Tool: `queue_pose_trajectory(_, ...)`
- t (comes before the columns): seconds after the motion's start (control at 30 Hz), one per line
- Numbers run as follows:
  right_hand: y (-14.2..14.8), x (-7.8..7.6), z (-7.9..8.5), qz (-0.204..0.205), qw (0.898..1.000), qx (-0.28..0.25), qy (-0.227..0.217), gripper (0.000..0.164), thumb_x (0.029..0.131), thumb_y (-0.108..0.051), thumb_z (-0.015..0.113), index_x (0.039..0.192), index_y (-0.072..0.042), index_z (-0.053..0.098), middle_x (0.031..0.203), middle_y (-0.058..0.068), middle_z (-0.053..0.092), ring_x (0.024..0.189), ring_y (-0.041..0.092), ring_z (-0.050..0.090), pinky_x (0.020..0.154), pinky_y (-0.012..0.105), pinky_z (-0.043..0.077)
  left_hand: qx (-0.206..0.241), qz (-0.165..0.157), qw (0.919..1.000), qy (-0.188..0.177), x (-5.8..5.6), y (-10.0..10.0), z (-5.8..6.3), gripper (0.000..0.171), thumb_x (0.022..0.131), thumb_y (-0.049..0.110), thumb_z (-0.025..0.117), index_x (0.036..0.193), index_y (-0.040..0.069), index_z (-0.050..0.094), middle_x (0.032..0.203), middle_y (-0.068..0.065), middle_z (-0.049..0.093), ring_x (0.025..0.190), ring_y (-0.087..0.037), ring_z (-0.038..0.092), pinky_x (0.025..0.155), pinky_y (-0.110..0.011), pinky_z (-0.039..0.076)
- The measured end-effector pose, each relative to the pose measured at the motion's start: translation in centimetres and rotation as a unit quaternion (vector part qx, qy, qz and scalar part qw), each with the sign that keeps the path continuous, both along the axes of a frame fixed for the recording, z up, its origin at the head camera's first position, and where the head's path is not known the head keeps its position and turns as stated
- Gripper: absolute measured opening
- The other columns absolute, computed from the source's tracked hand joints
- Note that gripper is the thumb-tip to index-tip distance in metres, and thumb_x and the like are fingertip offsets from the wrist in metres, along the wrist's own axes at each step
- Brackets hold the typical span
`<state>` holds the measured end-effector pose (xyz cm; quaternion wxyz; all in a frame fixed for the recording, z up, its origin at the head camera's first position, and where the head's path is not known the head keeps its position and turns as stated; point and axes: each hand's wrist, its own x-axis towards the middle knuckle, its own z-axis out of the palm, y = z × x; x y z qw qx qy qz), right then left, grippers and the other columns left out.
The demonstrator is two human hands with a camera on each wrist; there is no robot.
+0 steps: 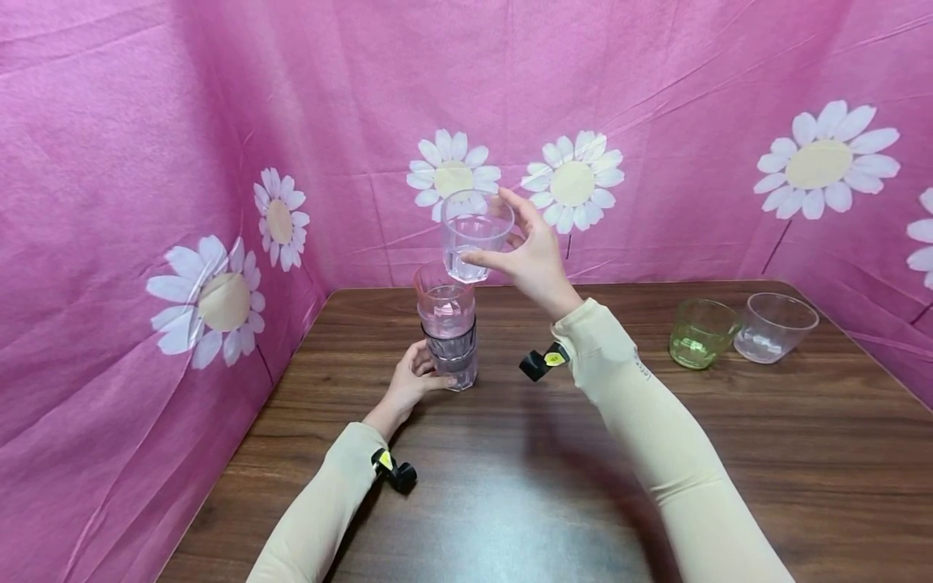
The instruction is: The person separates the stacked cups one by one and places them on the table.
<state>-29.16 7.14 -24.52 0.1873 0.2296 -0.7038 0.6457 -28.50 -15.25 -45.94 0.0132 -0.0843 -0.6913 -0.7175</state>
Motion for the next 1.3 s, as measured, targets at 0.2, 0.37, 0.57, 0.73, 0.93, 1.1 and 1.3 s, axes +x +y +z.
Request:
queue_pose_trajectory(0.2, 1.2, -0.2, -0.4, -0.012, 1.0, -0.009, -0.005, 0.095, 0.069, 0.004, 0.087, 0.149, 0.001, 0.037, 0.144, 0.015, 0.049, 0.132, 0.022, 0.046, 0.108, 0.03, 0.041, 0.001, 0.0, 1.0, -0.001, 0.1, 0.0, 0.0, 0.074, 0.07, -0.02, 0.074, 0.136, -0.004, 0.045, 0.122, -0.015, 0.061, 0.103, -0.02, 0.06, 0.094, -0.034, 0.05)
queue_pose_trajectory(0.37, 2.1, -0.3, -0.8, -0.027, 1.0, 0.001, -0.011, 0.094, 0.069, 0.002, 0.088, 0.149, -0.001, 0.038, 0.143, 0.015, 0.049, 0.132, 0.023, 0.046, 0.11, 0.033, 0.04, 0.005, -0.001, 1.0, 0.0, 0.1, -0.1, -0.1, 0.073, 0.07, -0.021, 0.073, 0.135, -0.005, 0.045, 0.122, -0.015, 0.061, 0.104, -0.021, 0.06, 0.093, -0.033, 0.051)
queue_pose_trajectory(0.57, 3.2, -0.4, -1.5, -0.048, 0.999, 0.007, -0.012, 0.094, 0.069, 0.0, 0.089, 0.149, -0.002, 0.04, 0.142, 0.016, 0.051, 0.132, 0.024, 0.047, 0.11, 0.035, 0.04, 0.006, -0.002, 1.0, -0.006, 0.1, 0.1, 0.0, 0.072, 0.071, -0.021, 0.073, 0.135, -0.004, 0.045, 0.121, -0.012, 0.061, 0.103, -0.02, 0.06, 0.092, -0.031, 0.051)
queue_pose_trajectory(0.73, 4.1, -0.5, -2.2, -0.06, 0.998, 0.019, -0.022, 0.095, 0.069, -0.002, 0.089, 0.149, -0.001, 0.039, 0.144, 0.016, 0.05, 0.132, 0.025, 0.046, 0.111, 0.036, 0.039, 0.004, 0.0, 1.0, -0.009, 0.1, 0.1, 0.0, 0.073, 0.071, -0.021, 0.074, 0.136, -0.004, 0.044, 0.121, -0.01, 0.062, 0.103, -0.02, 0.06, 0.092, -0.03, 0.051)
queue_pose_trajectory(0.93, 5.0, -0.8, -3.5, -0.076, 0.996, 0.037, -0.026, 0.095, 0.069, -0.003, 0.09, 0.149, 0.002, 0.038, 0.144, 0.018, 0.048, 0.132, 0.029, 0.046, 0.111, 0.038, 0.039, 0.003, 0.001, 0.9999, -0.012, 0.0, 0.1, 0.1, 0.073, 0.072, -0.021, 0.074, 0.136, -0.004, 0.044, 0.121, -0.012, 0.061, 0.104, -0.02, 0.06, 0.093, -0.03, 0.051)
queue_pose_trajectory(1.1, 5.7, -0.9, -4.7, -0.087, 0.994, 0.048, -0.037, 0.094, 0.07, -0.004, 0.09, 0.148, 0.004, 0.038, 0.144, 0.019, 0.047, 0.133, 0.03, 0.044, 0.111, 0.041, 0.038, 0.0, 0.001, 0.9999, -0.015, 0.0, 0.1, 0.1, 0.072, 0.072, -0.021, 0.073, 0.136, -0.003, 0.045, 0.124, -0.015, 0.06, 0.107, -0.024, 0.059, 0.093, -0.032, 0.051)
queue_pose_trajectory(1.3, 6.3, -1.0, -6.2, -0.087, 0.994, 0.039, -0.049, 0.096, 0.069, -0.003, 0.09, 0.149, 0.004, 0.037, 0.142, 0.022, 0.047, 0.132, 0.031, 0.046, 0.11, 0.043, 0.039, 0.001, 0.001, 1.0, -0.008, 0.1, 0.1, 0.0, 0.072, 0.071, -0.021, 0.073, 0.135, -0.004, 0.045, 0.123, -0.014, 0.061, 0.106, -0.022, 0.059, 0.093, -0.031, 0.051)
